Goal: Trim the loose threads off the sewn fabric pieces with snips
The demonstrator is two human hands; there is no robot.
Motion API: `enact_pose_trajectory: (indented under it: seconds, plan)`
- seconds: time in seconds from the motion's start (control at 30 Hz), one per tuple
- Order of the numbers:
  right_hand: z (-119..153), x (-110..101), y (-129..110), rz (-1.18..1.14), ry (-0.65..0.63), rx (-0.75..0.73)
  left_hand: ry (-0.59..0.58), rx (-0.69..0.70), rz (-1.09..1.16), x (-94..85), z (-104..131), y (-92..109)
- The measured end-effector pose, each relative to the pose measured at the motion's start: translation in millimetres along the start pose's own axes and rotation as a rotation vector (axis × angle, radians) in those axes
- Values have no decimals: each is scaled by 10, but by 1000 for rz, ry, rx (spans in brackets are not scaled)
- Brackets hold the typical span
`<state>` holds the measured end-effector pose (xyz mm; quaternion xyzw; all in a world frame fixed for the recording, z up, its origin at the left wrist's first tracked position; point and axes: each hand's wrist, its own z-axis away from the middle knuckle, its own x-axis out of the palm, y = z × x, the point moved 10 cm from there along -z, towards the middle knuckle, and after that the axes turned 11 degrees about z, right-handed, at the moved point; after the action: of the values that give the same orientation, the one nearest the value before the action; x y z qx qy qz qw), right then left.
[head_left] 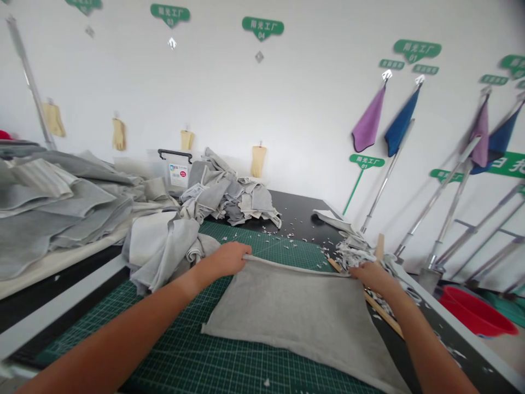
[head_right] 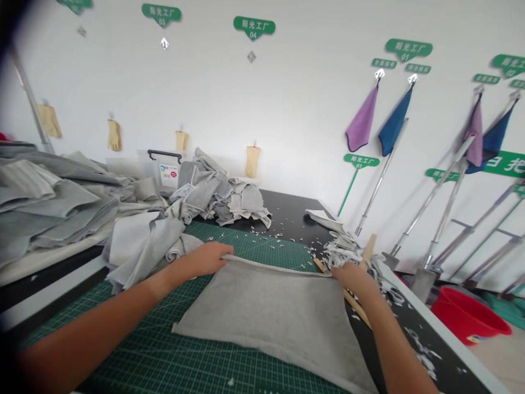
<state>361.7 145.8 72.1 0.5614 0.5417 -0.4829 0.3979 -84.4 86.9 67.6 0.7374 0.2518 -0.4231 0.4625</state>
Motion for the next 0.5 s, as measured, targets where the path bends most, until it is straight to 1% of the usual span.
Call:
enact_pose_trajectory:
  seconds: [0.07, 0.13, 0.17, 0.2, 0.23, 0.27, 0.3, 0.4, 0.47, 0.5]
  plan:
    - [-22, 24, 115, 42, -74, 34, 62, 1, 135, -88, 8, -80]
    - [-36, 7, 186, 87, -120, 98, 107, -14, 312, -129, -3, -163]
    - [-39, -29, 158, 90, -121, 113, 119, -18, 400, -132, -14, -191]
    - [-35, -76, 63, 74, -113, 101, 129, -15, 480, -128, -27, -206]
    - [-18, -131, -106, 40, -100, 55, 137, -5, 548, -120, -40, -207]
    - [20, -195, -340, -16, -81, -17, 142, 5, 606, -106, -51, -202]
    - [86, -240, -623, -69, -84, -103, 140, 10, 664, -80, -60, -196]
    - [440, -324, -1638, -264, -150, -410, 91, -29, 884, 76, -56, -192]
    - [678, -349, -2206, -372, -164, -515, 49, -59, 1019, 191, -28, -180]
    - [766, -328, -2430, -399, -166, -532, 35, -59, 1056, 229, -12, -165]
